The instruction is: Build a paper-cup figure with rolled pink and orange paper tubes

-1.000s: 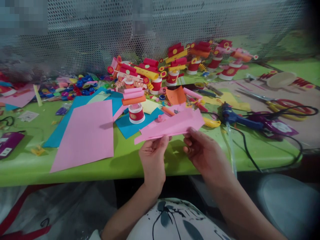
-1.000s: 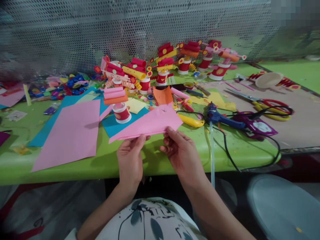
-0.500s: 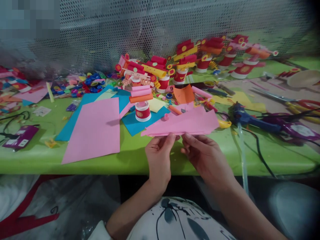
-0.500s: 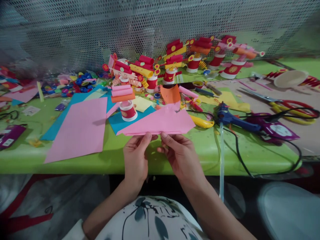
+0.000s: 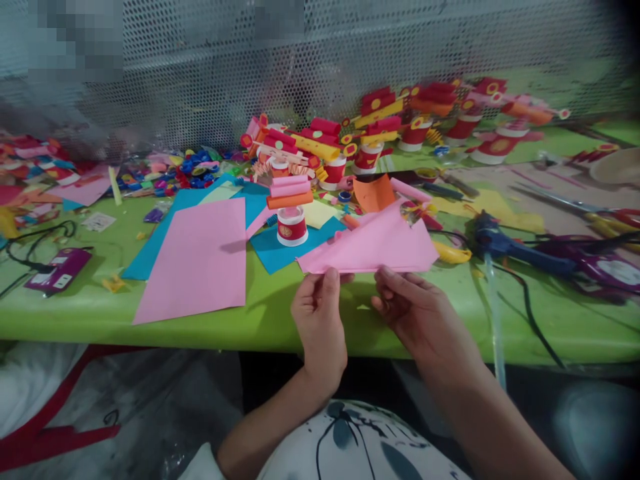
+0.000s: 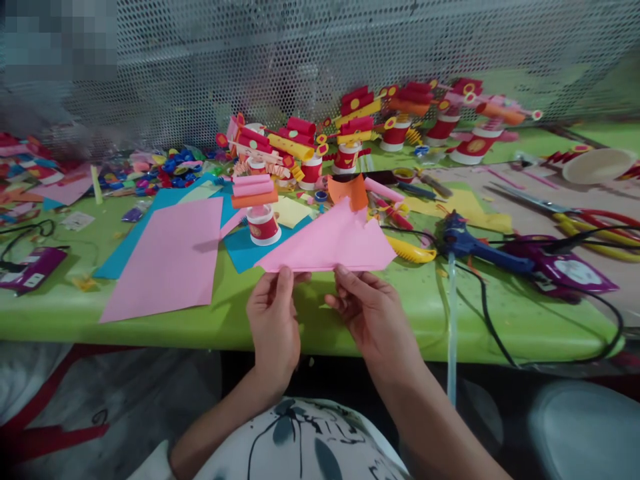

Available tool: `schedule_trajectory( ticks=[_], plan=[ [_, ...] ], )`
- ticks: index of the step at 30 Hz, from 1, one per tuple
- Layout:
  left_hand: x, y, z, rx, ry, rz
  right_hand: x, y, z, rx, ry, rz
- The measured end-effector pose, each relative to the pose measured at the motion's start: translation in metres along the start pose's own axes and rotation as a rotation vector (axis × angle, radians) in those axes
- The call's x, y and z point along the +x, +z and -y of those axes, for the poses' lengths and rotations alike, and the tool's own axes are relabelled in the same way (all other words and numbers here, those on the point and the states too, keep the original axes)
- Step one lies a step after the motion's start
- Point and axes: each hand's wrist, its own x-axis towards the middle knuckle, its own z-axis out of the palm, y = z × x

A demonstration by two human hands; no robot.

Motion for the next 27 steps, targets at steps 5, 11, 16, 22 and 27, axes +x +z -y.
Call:
schedule_trajectory(
  ticks=[5,11,16,22,27],
  plan=[
    [-0.0029,-0.0013,0.0017,0.078,0.045,-0.035,0.0020,-0.0028,0.0000,0.020,0.021,0.001],
    [-0.0045,-0.0006,0.0031,0.046,0.036,-0.046,0.0017,-0.0048,-0.0001,0.031,0.041,0.009],
    [-0.0049,-0.0010,0.0025,-0.009,0.018,-0.040,0.0019,-0.0056,-0.0009,0.029,0.028,0.020],
    [-0.0060,-0.0003,0.0009,0.000,0.003,0.036,-0.0011,-0.0056,0.0004,0.016,0.040,0.036],
    [-0.0050,0.0042,0.0012,0.038,-0.023,0.185,-0.0029,-0.0032,-0.0002,0.005,0.050,0.078]
  ],
)
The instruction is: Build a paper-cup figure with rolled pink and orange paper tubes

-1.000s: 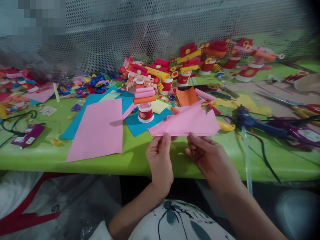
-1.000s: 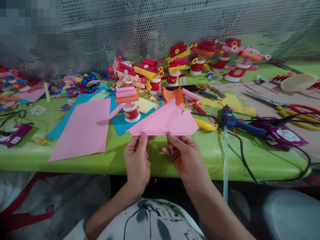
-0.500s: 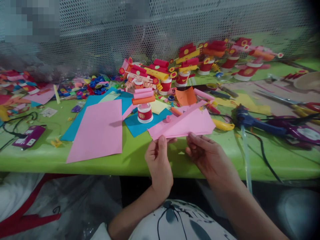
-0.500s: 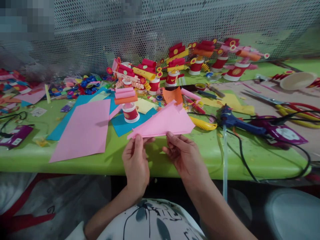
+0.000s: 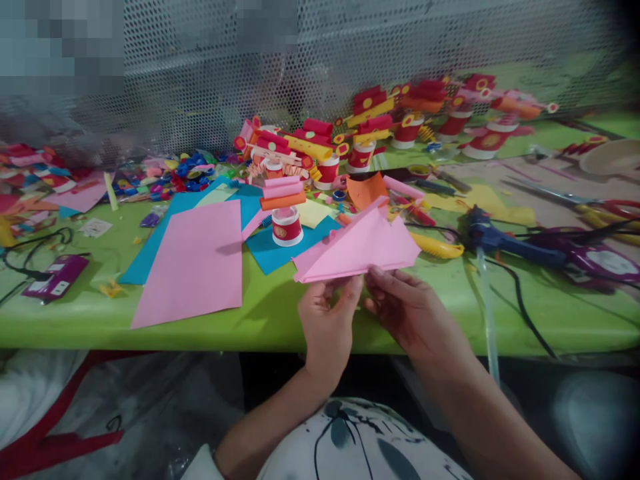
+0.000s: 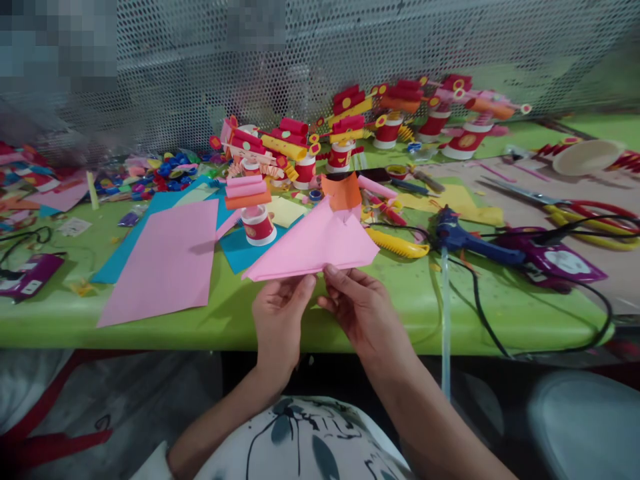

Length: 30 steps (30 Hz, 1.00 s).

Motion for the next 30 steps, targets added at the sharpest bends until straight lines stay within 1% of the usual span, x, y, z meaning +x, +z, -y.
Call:
schedule_trajectory(
  ticks=[5,11,22,30],
  plan=[
    [0.0007,-0.0003,0.0035,-0.004,0.017,-0.025,-0.0023,0.0022,-0.0007,-0.019,-0.015,0.013],
    [0.0006,-0.0004,0.0024,-0.053,0.032,-0.006,-0.0042,0.0042,-0.0004,-0.021,-0.033,0.023],
    [0.0025,0.0006,-0.0003,-0.154,-0.022,-0.044,-0.0058,0.0077,-0.0021,-0.037,-0.067,0.061],
    [0.0026,-0.0039,-0.0034,-0.120,-0.054,-0.036,-0.0053,0.0072,-0.0022,-0.014,-0.092,0.062]
  ],
)
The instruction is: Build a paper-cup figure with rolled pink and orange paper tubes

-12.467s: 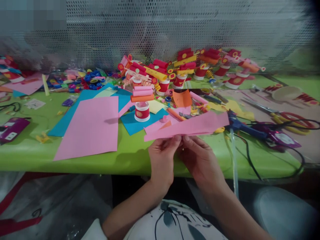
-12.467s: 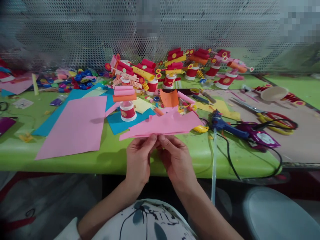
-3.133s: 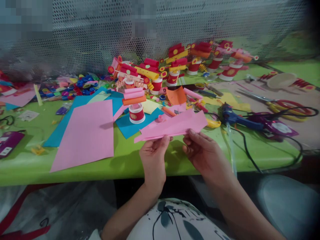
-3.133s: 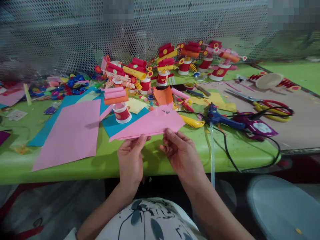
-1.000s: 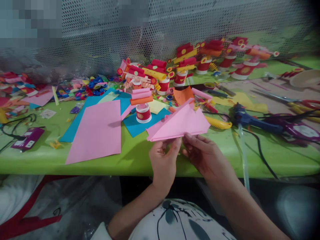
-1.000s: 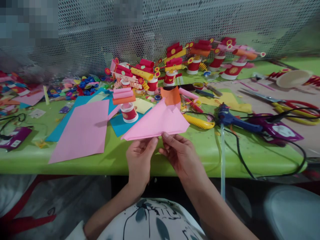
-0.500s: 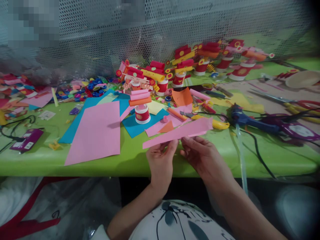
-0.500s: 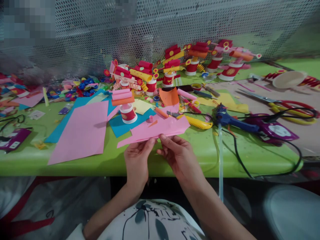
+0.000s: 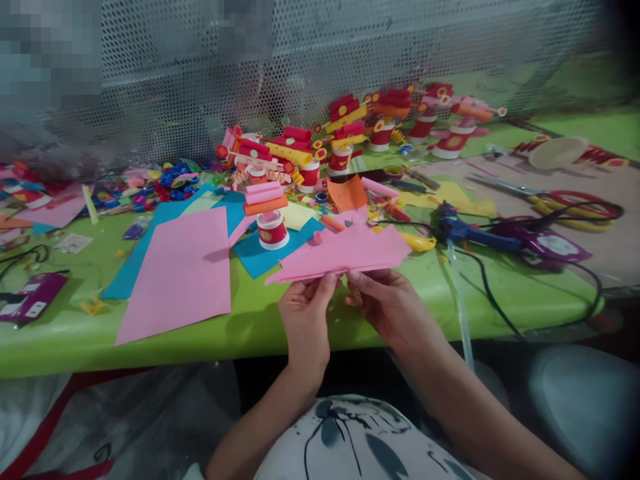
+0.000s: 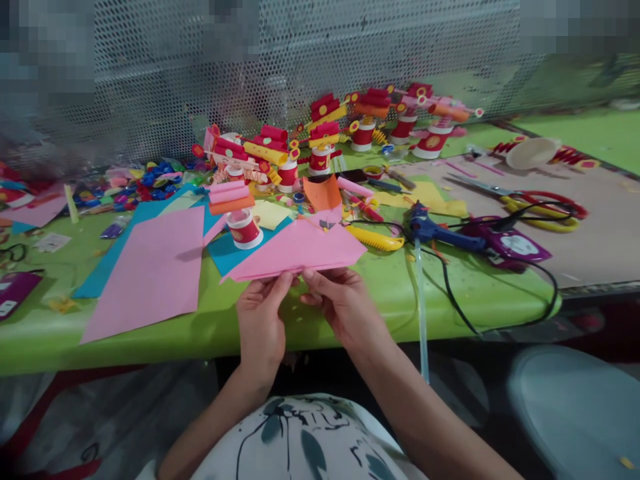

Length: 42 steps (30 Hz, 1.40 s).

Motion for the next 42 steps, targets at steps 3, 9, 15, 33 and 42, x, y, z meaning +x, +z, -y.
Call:
schedule_trajectory(
  ticks=[3,9,15,33,42],
  plan=[
    [0.001,-0.001,0.000,0.013,-0.009,-0.007,0.000,-0.003,0.001,0.014,-0.014,-0.006],
    [0.002,0.000,-0.001,0.001,-0.029,-0.004,0.000,-0.004,0.002,0.019,-0.009,0.007],
    [0.002,0.000,-0.002,0.003,0.010,0.040,0.004,-0.002,-0.001,0.053,-0.028,-0.010],
    [0.002,-0.003,0.002,0.135,0.104,0.034,-0.008,-0.002,-0.012,0.195,-0.002,0.030],
    [0.004,-0.002,0.001,0.131,0.065,0.002,-0.007,0.004,-0.014,0.297,0.020,0.050]
  ],
)
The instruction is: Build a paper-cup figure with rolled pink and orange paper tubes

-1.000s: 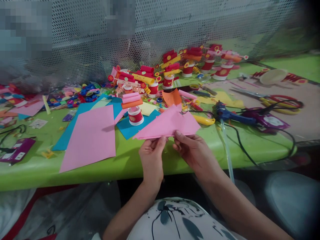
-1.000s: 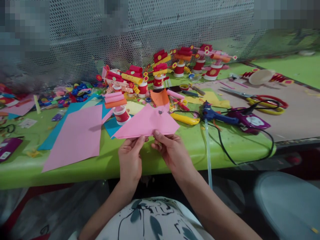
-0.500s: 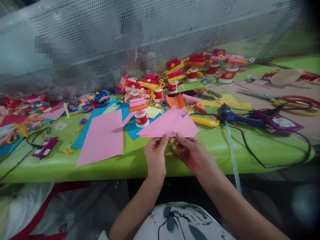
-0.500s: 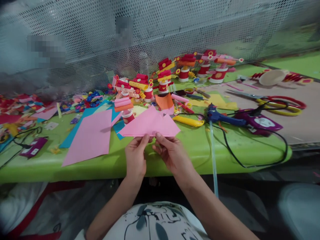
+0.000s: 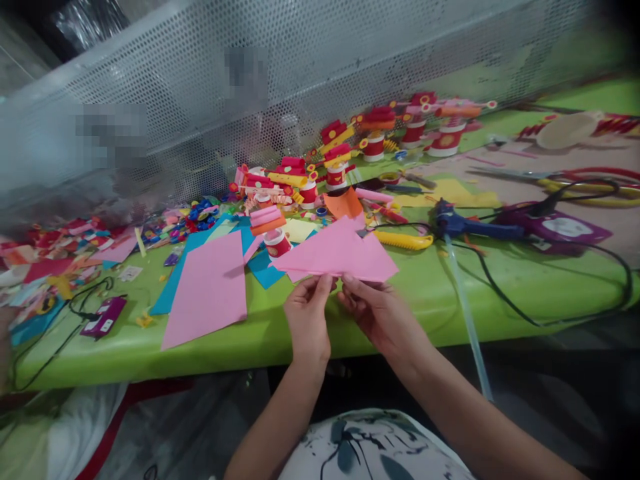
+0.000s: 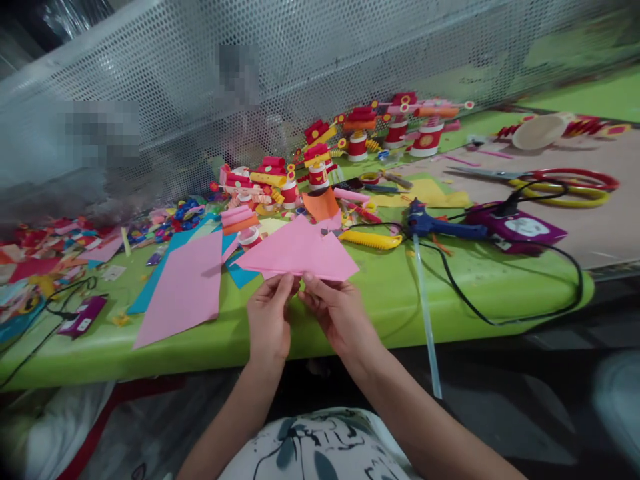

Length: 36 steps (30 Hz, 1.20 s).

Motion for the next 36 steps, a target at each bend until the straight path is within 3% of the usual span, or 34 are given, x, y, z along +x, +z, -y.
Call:
schedule_trajectory(
  ticks=[4,8,11,14,16,19,23,26,31,36],
  plan=[
    [0.008,0.005,-0.005,0.010,-0.031,0.041,-0.013,-0.006,0.011,0.004,0.085,0.024],
    [0.031,0.019,-0.012,0.035,-0.022,0.117,-0.046,-0.029,0.040,-0.177,0.189,0.101],
    [0.052,0.033,-0.016,0.100,-0.057,0.199,-0.068,-0.057,0.074,-0.434,0.010,0.049],
    [0.073,0.044,-0.022,0.141,-0.077,0.306,-0.074,-0.089,0.114,-0.783,-0.353,-0.243],
    [0.084,0.046,-0.026,0.149,-0.053,0.364,-0.067,-0.107,0.139,-1.009,-0.513,-0.346],
    [0.095,0.040,-0.031,0.082,-0.018,0.356,-0.044,-0.119,0.163,-1.296,-0.607,-0.242],
    [0.097,0.026,-0.035,0.050,-0.061,0.324,0.000,-0.101,0.166,-1.792,-0.761,-0.039],
    [0.096,0.021,-0.039,0.070,-0.114,0.354,0.030,-0.078,0.164,-2.105,-0.728,0.047],
    [0.092,0.024,-0.046,-0.033,-0.030,0.319,0.053,-0.058,0.167,-2.296,-0.672,0.072],
    [0.087,0.027,-0.046,0.059,-0.093,0.390,0.061,-0.053,0.155,-2.383,-0.623,0.139]
  ],
)
